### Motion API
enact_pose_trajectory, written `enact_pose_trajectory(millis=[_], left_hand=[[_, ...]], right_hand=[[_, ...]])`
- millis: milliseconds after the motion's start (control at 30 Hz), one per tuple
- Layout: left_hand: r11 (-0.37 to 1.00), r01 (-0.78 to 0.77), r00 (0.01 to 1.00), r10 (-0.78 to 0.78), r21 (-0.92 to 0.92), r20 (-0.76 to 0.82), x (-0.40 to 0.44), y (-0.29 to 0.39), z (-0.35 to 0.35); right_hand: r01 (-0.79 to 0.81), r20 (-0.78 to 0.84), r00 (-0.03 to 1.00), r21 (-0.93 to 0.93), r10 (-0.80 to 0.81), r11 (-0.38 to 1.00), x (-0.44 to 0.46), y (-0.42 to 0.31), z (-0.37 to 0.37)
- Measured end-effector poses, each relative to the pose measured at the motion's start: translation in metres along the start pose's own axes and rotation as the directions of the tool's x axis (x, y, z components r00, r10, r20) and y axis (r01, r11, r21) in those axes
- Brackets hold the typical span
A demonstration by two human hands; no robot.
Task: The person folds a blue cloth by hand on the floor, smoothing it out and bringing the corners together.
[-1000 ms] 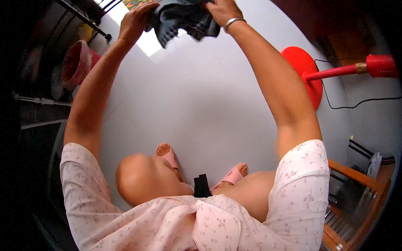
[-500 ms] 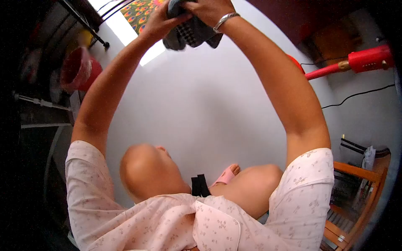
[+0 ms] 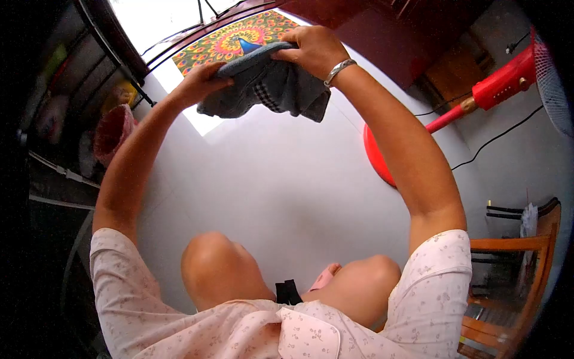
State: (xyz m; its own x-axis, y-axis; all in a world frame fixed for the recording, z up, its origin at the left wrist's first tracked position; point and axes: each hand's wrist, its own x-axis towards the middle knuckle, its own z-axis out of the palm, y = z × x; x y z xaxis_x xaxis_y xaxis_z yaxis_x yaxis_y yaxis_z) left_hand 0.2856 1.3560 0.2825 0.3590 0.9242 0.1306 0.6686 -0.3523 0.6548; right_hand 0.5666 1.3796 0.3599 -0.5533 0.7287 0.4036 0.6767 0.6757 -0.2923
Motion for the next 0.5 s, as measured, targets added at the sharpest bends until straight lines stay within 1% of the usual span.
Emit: enact_pose_trajectory(millis=[33,67,100,133,200,233,267,300,333,367,400,433,467,500], left_hand=[[0.998,-0.009,1.0,0.009,0.068,0.009,0.001,0.006,-0.012],[0.991,-0.019,1.0,0.016,0.135,0.019,0.003,0.011,-0.022],[0.99,0.032,0.999,-0.031,0.136,-0.01,0.005,0.01,-0.028],[0.984,0.056,0.998,-0.062,0.169,0.031,0.007,0.02,-0.039],[0.99,-0.077,0.996,0.082,0.118,-0.045,0.016,0.019,-0.05],[0.972,-0.19,0.962,0.213,0.138,-0.169,0.018,0.028,-0.053],[0.939,-0.298,0.896,0.337,0.172,-0.287,0.021,0.038,-0.055],[0.96,-0.278,0.886,0.271,0.036,-0.376,0.024,0.052,-0.055],[0.921,-0.307,0.746,0.389,0.239,-0.54,0.03,0.06,-0.044],[0.863,-0.334,0.807,0.47,0.379,-0.359,0.035,0.062,-0.04],[0.781,-0.377,0.848,0.507,0.498,-0.154,0.039,0.062,-0.036],[0.758,-0.186,0.976,0.217,0.625,0.028,0.04,0.067,-0.036],[0.759,-0.188,0.976,0.214,0.623,0.033,0.048,0.058,-0.04],[0.59,-0.213,0.906,0.419,0.779,-0.069,0.062,0.039,-0.048]], right_hand=[[0.001,-0.004,1.0,0.001,-0.001,1.0,0.0,0.003,-0.001],[0.028,0.08,0.996,0.024,-0.03,0.999,0.001,0.01,-0.002],[0.054,0.163,0.985,0.048,-0.061,0.997,0.002,0.016,-0.004],[0.053,0.16,0.985,0.049,-0.06,0.997,0.006,0.021,-0.009],[0.308,0.04,0.949,0.111,-0.314,0.945,0.013,0.033,-0.023],[0.242,0.008,0.97,0.029,-0.242,0.97,0.016,0.032,-0.035],[0.232,-0.122,0.968,0.121,-0.217,0.965,0.013,0.029,-0.042],[0.182,-0.294,0.945,0.095,-0.147,0.979,0.01,0.027,-0.042],[0.127,-0.457,0.886,0.073,-0.08,0.989,0.009,0.021,-0.039],[0.216,-0.462,0.849,-0.136,-0.255,0.967,0.007,0.021,-0.017],[0.288,-0.428,0.802,-0.333,-0.416,0.898,0.0,0.015,0.002],[0.286,0.344,0.935,-0.575,-0.091,0.767,-0.005,0.005,-0.015],[0.18,0.233,0.971,-0.602,-0.045,0.778,0.0,0.028,-0.007],[0.214,-0.047,0.966,-0.405,-0.254,0.889,0.006,0.05,-0.017]])
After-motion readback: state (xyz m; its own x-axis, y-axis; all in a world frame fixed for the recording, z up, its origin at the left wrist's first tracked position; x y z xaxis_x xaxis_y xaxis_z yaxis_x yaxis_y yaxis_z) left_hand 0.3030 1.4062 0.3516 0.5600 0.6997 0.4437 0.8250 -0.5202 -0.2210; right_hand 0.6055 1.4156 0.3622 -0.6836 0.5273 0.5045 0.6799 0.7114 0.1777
